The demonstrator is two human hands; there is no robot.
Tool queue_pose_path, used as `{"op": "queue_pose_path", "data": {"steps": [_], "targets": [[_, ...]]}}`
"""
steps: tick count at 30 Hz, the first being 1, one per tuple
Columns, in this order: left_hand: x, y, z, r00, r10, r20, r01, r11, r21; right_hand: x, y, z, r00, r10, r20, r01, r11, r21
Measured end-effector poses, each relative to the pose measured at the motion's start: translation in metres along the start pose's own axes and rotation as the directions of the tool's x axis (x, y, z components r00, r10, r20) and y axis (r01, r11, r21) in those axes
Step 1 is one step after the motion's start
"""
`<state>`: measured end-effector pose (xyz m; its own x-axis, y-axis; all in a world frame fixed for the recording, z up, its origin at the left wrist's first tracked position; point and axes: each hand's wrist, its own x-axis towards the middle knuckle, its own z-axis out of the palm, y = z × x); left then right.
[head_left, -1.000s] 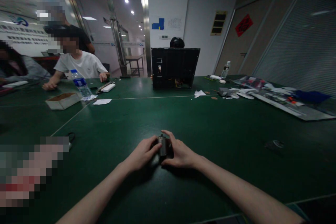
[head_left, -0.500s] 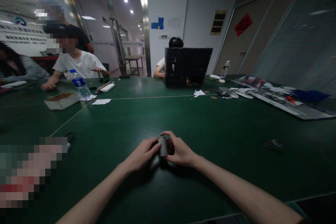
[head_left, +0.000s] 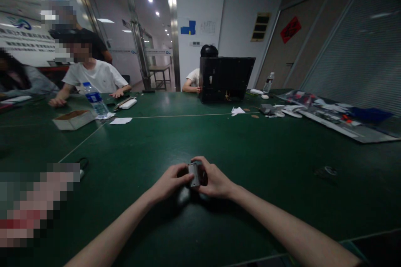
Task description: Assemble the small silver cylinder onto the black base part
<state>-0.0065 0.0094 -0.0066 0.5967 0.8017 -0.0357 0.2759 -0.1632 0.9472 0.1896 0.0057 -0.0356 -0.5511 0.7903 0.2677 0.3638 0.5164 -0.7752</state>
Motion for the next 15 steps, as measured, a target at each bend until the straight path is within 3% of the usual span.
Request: {"op": "queue_pose_path", "data": {"steps": [3,10,15], "targets": [[0.0002,-0.0004,-0.0001,0.999,-0.002,0.049,0.008,0.992,-0.129,-0.0007,0.0007,-0.0015,1.0,-0.018,0.019,0.018,0.999,0.039],[-0.0033,-0.0038,-0.0025,0.998,-0.05,0.049,0.06,0.975,-0.215,-0.0012,-0.0004,-0.0018,1.0,-0.017,0.016,0.016,0.998,0.053],[-0.0037,-0.0054,0.0005,0.991,-0.109,0.077,0.13,0.914,-0.384,-0.0007,-0.0051,-0.0032,0.999,-0.024,0.025,0.022,0.996,0.085]]}}
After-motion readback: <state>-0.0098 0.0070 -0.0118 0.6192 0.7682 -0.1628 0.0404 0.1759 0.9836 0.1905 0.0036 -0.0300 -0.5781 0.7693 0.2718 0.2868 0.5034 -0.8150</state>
